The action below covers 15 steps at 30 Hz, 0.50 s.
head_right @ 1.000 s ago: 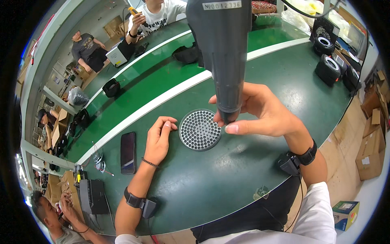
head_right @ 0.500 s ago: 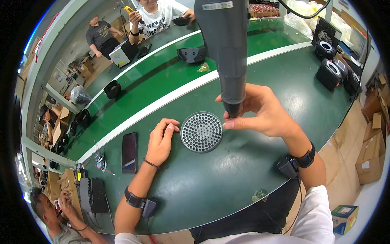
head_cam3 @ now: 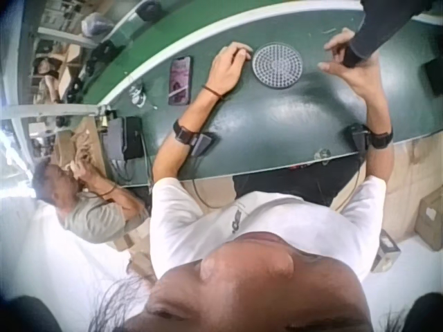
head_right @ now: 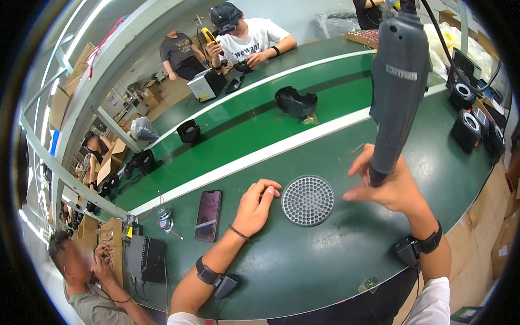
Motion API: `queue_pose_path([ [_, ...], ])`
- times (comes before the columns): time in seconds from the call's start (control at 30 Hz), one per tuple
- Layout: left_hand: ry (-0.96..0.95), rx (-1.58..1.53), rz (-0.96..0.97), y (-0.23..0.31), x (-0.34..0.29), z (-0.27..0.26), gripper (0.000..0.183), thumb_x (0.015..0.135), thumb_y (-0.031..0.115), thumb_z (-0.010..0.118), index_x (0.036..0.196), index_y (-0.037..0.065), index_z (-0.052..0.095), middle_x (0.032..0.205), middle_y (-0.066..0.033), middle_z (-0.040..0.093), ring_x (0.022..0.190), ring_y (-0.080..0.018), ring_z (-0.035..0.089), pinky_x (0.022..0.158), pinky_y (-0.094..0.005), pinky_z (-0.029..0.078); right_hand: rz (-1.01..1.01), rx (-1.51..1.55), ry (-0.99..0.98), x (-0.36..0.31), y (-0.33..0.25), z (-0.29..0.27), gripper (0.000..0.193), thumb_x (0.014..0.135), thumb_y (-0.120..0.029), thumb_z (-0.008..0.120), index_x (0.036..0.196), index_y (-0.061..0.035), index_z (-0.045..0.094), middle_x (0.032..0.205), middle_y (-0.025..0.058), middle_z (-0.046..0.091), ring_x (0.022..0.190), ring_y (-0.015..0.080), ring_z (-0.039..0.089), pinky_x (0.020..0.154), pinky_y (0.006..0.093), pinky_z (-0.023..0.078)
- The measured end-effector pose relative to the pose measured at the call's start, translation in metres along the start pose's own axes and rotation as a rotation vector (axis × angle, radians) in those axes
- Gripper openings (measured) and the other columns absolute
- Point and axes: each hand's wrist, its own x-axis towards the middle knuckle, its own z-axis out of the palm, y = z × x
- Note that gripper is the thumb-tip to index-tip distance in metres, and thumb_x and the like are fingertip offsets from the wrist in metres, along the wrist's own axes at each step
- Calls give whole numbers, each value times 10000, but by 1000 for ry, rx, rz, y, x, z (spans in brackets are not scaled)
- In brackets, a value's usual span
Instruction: Assembling internal speaker components into a plastic housing using an electric screwdriver.
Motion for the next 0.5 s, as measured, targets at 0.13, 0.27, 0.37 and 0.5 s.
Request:
queue_pose_path([
  [0.13, -22, 12, 1, 1, 3, 0, 235, 1037, 188, 507, 1117, 39, 669, 942, -93, 709, 953, -232, 646, 867, -361, 509, 17, -66, 6, -2, 3, -1, 422, 567, -67, 983, 860, -67, 680, 795, -41, 546, 692, 63, 523, 621, 246, 421],
  [0.27, -14, 13, -10, -1, 5, -3, 231, 1033, 183, 510, 1129, 36, 660, 948, -107, 708, 950, -245, 646, 861, -369, 511, -15, -55, 9, 1, 3, 0, 396, 588, -73, 969, 835, -64, 659, 775, -40, 526, 682, 57, 501, 617, 237, 406],
  [0.37, -26, 29, 5, -5, 5, -4, 229, 1038, 172, 508, 1144, 25, 648, 961, -95, 706, 927, -218, 649, 850, -351, 513, -6, -52, 41, 2, 4, 1, 383, 597, -61, 957, 837, -65, 657, 768, -42, 521, 671, 54, 494, 605, 233, 393],
  [0.5, 94, -388, -185, -2, 15, -20, 276, 1047, 153, 503, 1290, 37, 560, 997, -97, 689, 850, -143, 657, 733, -276, 544, 100, -19, 34, -1, 8, -1, 362, 623, -44, 944, 843, -72, 658, 747, -55, 534, 680, 47, 498, 614, 229, 385],
])
